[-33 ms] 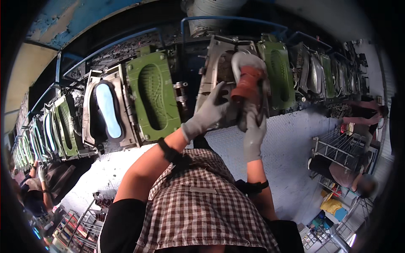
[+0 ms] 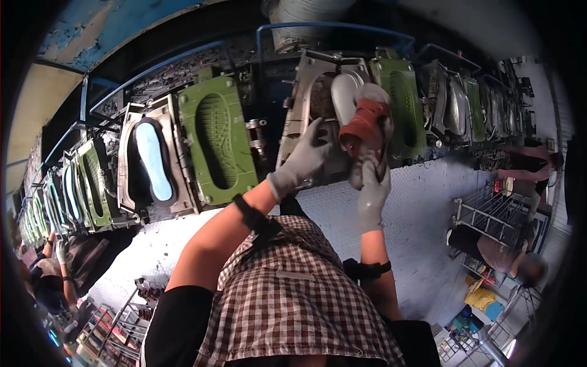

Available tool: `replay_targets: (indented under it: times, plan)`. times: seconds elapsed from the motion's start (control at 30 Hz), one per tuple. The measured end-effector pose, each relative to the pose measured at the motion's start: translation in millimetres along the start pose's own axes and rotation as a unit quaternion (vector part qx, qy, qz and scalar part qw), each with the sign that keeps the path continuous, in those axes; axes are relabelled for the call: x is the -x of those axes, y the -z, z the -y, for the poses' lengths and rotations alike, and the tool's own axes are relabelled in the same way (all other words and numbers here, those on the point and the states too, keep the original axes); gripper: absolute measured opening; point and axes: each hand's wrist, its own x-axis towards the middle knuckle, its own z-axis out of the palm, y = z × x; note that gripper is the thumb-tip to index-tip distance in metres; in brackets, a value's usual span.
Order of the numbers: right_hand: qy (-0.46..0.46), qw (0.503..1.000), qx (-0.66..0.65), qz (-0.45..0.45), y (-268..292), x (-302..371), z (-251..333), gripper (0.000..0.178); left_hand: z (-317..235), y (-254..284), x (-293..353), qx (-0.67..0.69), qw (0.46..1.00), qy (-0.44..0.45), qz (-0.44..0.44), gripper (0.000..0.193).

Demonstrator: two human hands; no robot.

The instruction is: Placing shoe uppers into a molding machine and retrieving molded shoes.

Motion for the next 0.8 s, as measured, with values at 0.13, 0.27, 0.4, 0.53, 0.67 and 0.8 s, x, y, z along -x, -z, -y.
replay_targets:
  times: [0.13,0.27,0.4,0.53,0.67,0.8]
  plan:
    - [-0.024,0.999,-0.039,0.001,65,-62,3,0.037,36,-61,-98,0.144,0.976,0.125,-0.105,0.068]
    - [-0.014,0.996,-0.04,0.083,60,-103,39,0.037,77,-57,-132,0.233,0.969,0.061,-0.053,0.031]
    - [0.126,0.98,0.151,0.032,24,-162,41,0.035,59,-66,-110,0.226,0.959,0.079,-0.154,0.037]
    - [0.377,0.863,0.336,0.027,-18,-201,17,0.029,42,-63,-91,0.13,0.971,0.117,-0.166,0.034]
    - [0.392,0.809,0.316,0.305,-53,-197,-4,0.02,56,-55,-96,0.137,0.964,0.114,-0.196,0.04]
    - [0.345,0.759,0.351,0.425,-70,-218,14,0.021,61,-59,-95,0.178,0.967,0.045,-0.176,0.046]
